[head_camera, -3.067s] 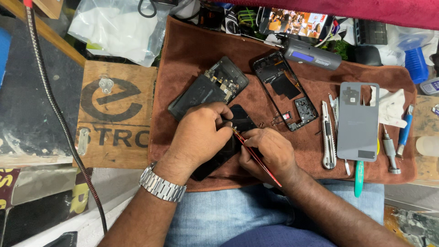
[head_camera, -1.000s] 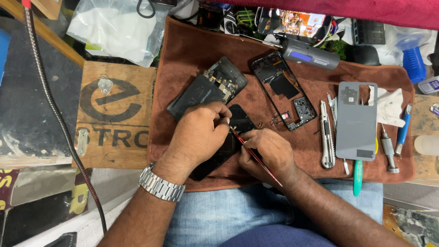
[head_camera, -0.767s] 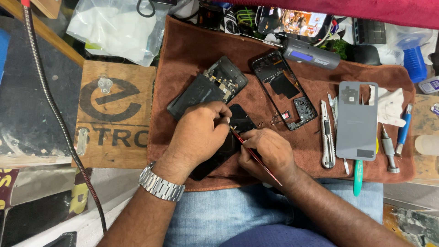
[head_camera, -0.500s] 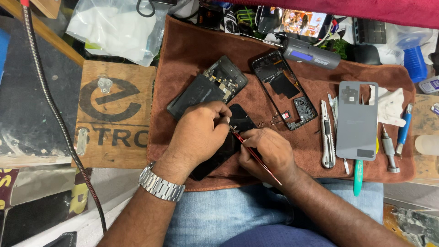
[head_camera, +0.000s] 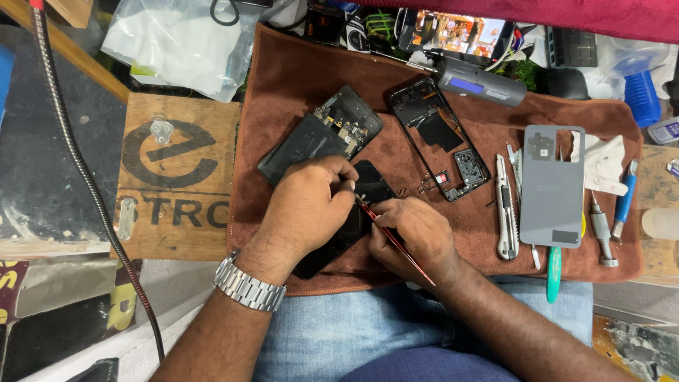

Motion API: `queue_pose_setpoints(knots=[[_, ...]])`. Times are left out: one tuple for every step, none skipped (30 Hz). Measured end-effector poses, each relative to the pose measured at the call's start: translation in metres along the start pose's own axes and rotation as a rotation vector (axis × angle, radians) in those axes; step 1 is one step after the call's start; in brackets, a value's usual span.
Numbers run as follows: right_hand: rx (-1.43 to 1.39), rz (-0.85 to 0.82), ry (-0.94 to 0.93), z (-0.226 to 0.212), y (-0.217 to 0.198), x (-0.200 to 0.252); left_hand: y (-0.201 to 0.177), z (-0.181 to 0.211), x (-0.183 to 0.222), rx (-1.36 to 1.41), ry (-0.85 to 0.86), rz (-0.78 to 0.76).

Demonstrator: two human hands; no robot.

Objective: The person uses tweezers to manipulate small internal components and wires inside a disassembled smartphone. They then use scissors to trim a piece of adhesive tape from a grey phone back cover and apply it to the device.

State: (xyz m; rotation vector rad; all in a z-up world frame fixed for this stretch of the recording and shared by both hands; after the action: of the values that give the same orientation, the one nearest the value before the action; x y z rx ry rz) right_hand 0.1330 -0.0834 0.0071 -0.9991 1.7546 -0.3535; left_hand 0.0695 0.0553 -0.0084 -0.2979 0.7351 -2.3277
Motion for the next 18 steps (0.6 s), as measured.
queue_pose_setpoints(knots=[[-0.001,0.001,-0.001,0.000,-0.001,0.000,0.000,0.000,0.000,0.004,-0.001,0.001],[-0.003,0.003,-0.002,-0.001,-0.001,0.000,0.000,0.000,0.000,0.008,-0.002,0.001],[-0.005,0.005,-0.004,-0.001,-0.002,0.000,0.000,0.000,0.000,0.012,-0.004,0.002],[-0.007,0.004,-0.002,-0.001,-0.002,0.000,0.000,0.000,0.000,0.010,-0.011,-0.001],[-0.010,0.003,0.000,-0.001,-0.001,0.000,0.000,-0.001,0.000,0.009,-0.018,-0.004],[-0.013,0.002,0.001,-0.001,-0.001,-0.001,0.000,-0.002,0.000,0.007,-0.026,-0.008],[-0.011,-0.001,-0.001,-0.001,-0.001,0.000,0.000,-0.001,0.000,0.008,-0.019,-0.005],[-0.009,-0.005,-0.004,-0.001,-0.001,0.000,-0.001,0.000,0.000,0.010,-0.012,-0.002],[-0.008,-0.008,-0.007,-0.001,0.000,0.000,-0.001,0.001,0.000,0.011,-0.006,0.000],[-0.014,-0.008,-0.005,-0.001,0.000,0.000,0.000,-0.001,0.000,0.012,-0.025,-0.016],[-0.020,-0.007,-0.004,0.000,-0.001,0.001,0.001,-0.002,0.000,0.013,-0.044,-0.031],[-0.026,-0.006,-0.004,0.000,-0.001,0.001,0.002,-0.003,0.001,0.014,-0.063,-0.046],[-0.015,0.006,-0.001,0.001,-0.002,0.002,0.001,-0.002,0.001,0.016,-0.054,-0.037],[-0.004,0.018,0.001,0.001,-0.003,0.003,0.000,0.000,0.001,0.017,-0.045,-0.029],[0.007,0.031,0.003,0.002,-0.005,0.004,-0.001,0.001,0.001,0.019,-0.036,-0.020],[-0.012,0.064,0.034,0.005,-0.009,0.005,0.001,0.000,0.001,0.013,-0.049,-0.031],[-0.034,0.098,0.065,0.009,-0.014,0.006,0.002,-0.001,0.001,0.005,-0.064,-0.041],[-0.055,0.132,0.096,0.011,-0.018,0.007,0.002,-0.003,0.001,-0.003,-0.078,-0.052]])
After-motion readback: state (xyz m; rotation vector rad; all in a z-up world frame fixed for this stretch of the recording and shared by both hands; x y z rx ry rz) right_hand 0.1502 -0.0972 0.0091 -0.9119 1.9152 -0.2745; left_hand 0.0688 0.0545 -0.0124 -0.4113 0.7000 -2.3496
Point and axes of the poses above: each hand's wrist, its own x-axis away from the middle knuckle, its own y-axis out of the palm, z = x × y, the point moved 9 cm from there along -x, towards the middle knuckle, and after that the axes turned 4 degrees about z, right-handed, at the moved point
